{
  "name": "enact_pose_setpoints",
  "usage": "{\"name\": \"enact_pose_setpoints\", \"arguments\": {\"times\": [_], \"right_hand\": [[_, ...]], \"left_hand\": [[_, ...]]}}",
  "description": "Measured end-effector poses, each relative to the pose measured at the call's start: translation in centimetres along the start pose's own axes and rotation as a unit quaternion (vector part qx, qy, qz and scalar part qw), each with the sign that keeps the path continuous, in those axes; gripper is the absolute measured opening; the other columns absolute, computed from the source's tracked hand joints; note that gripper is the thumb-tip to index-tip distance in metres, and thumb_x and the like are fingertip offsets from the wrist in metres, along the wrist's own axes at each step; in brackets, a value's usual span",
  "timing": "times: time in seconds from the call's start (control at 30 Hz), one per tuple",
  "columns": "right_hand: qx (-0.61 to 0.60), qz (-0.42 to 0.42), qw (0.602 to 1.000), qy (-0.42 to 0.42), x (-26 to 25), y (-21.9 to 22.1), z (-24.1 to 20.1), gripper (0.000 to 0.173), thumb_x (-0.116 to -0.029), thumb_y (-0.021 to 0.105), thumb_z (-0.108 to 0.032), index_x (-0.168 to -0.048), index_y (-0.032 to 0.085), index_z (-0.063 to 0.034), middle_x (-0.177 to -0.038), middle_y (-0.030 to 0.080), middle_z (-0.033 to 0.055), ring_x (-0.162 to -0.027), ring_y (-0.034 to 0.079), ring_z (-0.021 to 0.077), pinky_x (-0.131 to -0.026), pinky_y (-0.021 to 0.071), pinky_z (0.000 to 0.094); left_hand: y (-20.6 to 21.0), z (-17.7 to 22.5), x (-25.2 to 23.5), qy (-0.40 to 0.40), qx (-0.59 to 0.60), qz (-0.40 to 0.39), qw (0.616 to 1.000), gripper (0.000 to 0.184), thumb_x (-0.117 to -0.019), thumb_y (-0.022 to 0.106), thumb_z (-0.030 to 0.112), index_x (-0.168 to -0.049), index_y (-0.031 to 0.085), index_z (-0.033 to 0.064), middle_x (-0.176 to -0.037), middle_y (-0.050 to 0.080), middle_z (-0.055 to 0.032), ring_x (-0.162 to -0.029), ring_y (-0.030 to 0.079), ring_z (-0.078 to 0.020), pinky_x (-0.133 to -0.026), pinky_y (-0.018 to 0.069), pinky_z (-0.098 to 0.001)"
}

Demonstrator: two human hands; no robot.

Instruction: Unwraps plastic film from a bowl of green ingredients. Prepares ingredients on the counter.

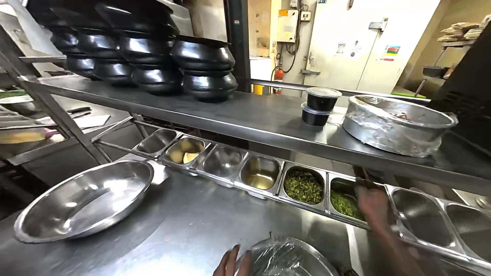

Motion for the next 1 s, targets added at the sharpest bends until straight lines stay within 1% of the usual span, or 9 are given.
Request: {"name": "enact_pose_setpoints", "arguments": {"times": [0.13, 0.3, 0.43, 0.57, 0.67, 0.77, 0.83, 0.9, 1.0], "right_hand": [[0.170, -0.081, 0.982, -0.004, -2.4, 4.0, 5.3, 0.047, -0.1037, 0.054, -0.048, -0.111, 0.076, -0.0082, -0.122, 0.071, 0.0180, -0.116, 0.065, 0.0395, -0.099, 0.0480, 0.0658], [0.103, 0.073, 0.987, -0.098, -0.6, -0.3, 1.4, 0.037, -0.1033, 0.058, -0.029, -0.103, 0.073, 0.0040, -0.095, 0.072, 0.0268, -0.091, 0.070, 0.0456, -0.082, 0.0508, 0.0680], [0.132, -0.140, 0.980, -0.048, -0.1, 2.1, 4.0, 0.032, -0.0994, 0.068, -0.028, -0.124, 0.074, -0.0088, -0.136, 0.067, 0.0143, -0.123, 0.064, 0.0375, -0.105, 0.0461, 0.0638], [0.118, -0.059, 0.990, -0.054, 0.1, 0.0, 3.0, 0.026, -0.1015, 0.064, -0.022, -0.118, 0.073, -0.0041, -0.108, 0.072, 0.0235, -0.103, 0.068, 0.0447, -0.092, 0.0476, 0.0696], [0.078, -0.104, 0.989, -0.064, 1.9, -0.4, 3.8, 0.022, -0.0985, 0.068, -0.015, -0.118, 0.075, -0.0073, -0.126, 0.070, 0.0172, -0.118, 0.065, 0.0369, -0.102, 0.0485, 0.0631], [-0.048, -0.066, 0.992, -0.093, 8.6, -2.4, 0.1, 0.020, -0.1015, 0.061, -0.013, -0.114, 0.067, 0.0018, -0.109, 0.070, 0.0180, -0.091, 0.069, 0.0280, -0.084, 0.0575, 0.0512], [-0.113, -0.190, 0.967, -0.128, 15.2, -1.7, -0.8, 0.020, -0.0988, 0.060, -0.011, -0.115, 0.065, 0.0002, -0.104, 0.070, 0.0127, -0.084, 0.070, 0.0220, -0.077, 0.0611, 0.0443], [-0.056, -0.359, 0.913, -0.187, 21.6, 0.1, -0.5, 0.034, -0.0959, 0.067, -0.024, -0.126, 0.071, -0.0105, -0.124, 0.071, 0.0055, -0.112, 0.068, 0.0171, -0.098, 0.0570, 0.0418], [0.080, -0.231, 0.940, -0.239, 26.0, -0.5, 0.2, 0.041, -0.0905, 0.071, -0.025, -0.129, 0.070, -0.0106, -0.130, 0.068, 0.0124, -0.119, 0.066, 0.0300, -0.098, 0.0565, 0.0507]], "left_hand": [[0.5, 2.2, -1.3, 0.038, -0.036, -0.047, 0.998, 0.097, -0.0737, 0.087, 0.044, -0.155, 0.044, 0.0150, -0.164, 0.025, -0.0290, -0.148, 0.023, -0.0579, -0.117, 0.0215, -0.0722], [1.2, 3.1, -2.3, 0.045, -0.061, -0.043, 0.996, 0.093, -0.0780, 0.082, 0.049, -0.156, 0.044, 0.0176, -0.165, 0.024, -0.0276, -0.150, 0.019, -0.0561, -0.116, 0.0145, -0.0758], [1.5, 5.8, -2.7, 0.080, -0.088, -0.064, 0.991, 0.085, -0.0794, 0.081, 0.044, -0.154, 0.047, 0.0203, -0.167, 0.027, -0.0186, -0.154, 0.018, -0.0478, -0.118, 0.0160, -0.0731], [1.5, 7.4, -3.4, 0.077, -0.104, -0.113, 0.985, 0.061, -0.0868, 0.073, 0.034, -0.144, 0.058, 0.0191, -0.165, 0.032, -0.0156, -0.154, 0.019, -0.0456, -0.119, 0.0157, -0.0710], [1.4, 7.3, -3.6, 0.053, -0.094, -0.142, 0.984, 0.044, -0.0969, 0.058, 0.026, -0.140, 0.061, 0.0200, -0.163, 0.038, -0.0101, -0.152, 0.029, -0.0376, -0.119, 0.0285, -0.0613], [1.3, 6.8, -3.6, 0.018, -0.065, -0.138, 0.988, 0.037, -0.1028, 0.049, 0.024, -0.136, 0.064, 0.0178, -0.158, 0.046, -0.0062, -0.150, 0.035, -0.0318, -0.116, 0.0373, -0.0562], [0.9, 6.8, -3.9, 0.005, -0.067, -0.111, 0.992, 0.034, -0.1033, 0.050, 0.022, -0.134, 0.064, 0.0159, -0.147, 0.057, -0.0072, -0.141, 0.048, -0.0315, -0.108, 0.0457, -0.0558], [0.5, 7.0, -4.0, -0.014, -0.068, -0.094, 0.993, 0.034, -0.1029, 0.051, 0.021, -0.134, 0.063, 0.0146, -0.129, 0.067, -0.0129, -0.123, 0.062, -0.0357, -0.096, 0.0524, -0.0582], [-0.1, 7.5, -3.9, -0.048, -0.071, -0.095, 0.992, 0.034, -0.1033, 0.051, 0.021, -0.136, 0.058, 0.0136, -0.112, 0.071, -0.0183, -0.106, 0.068, -0.0407, -0.087, 0.0536, -0.0605]]}}
Point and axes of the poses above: each hand's wrist, its own x-axis away from the middle knuckle, its own y-axis out of the palm, z = x × y, the point moved 6 cm from there along -x, towards the middle knuckle
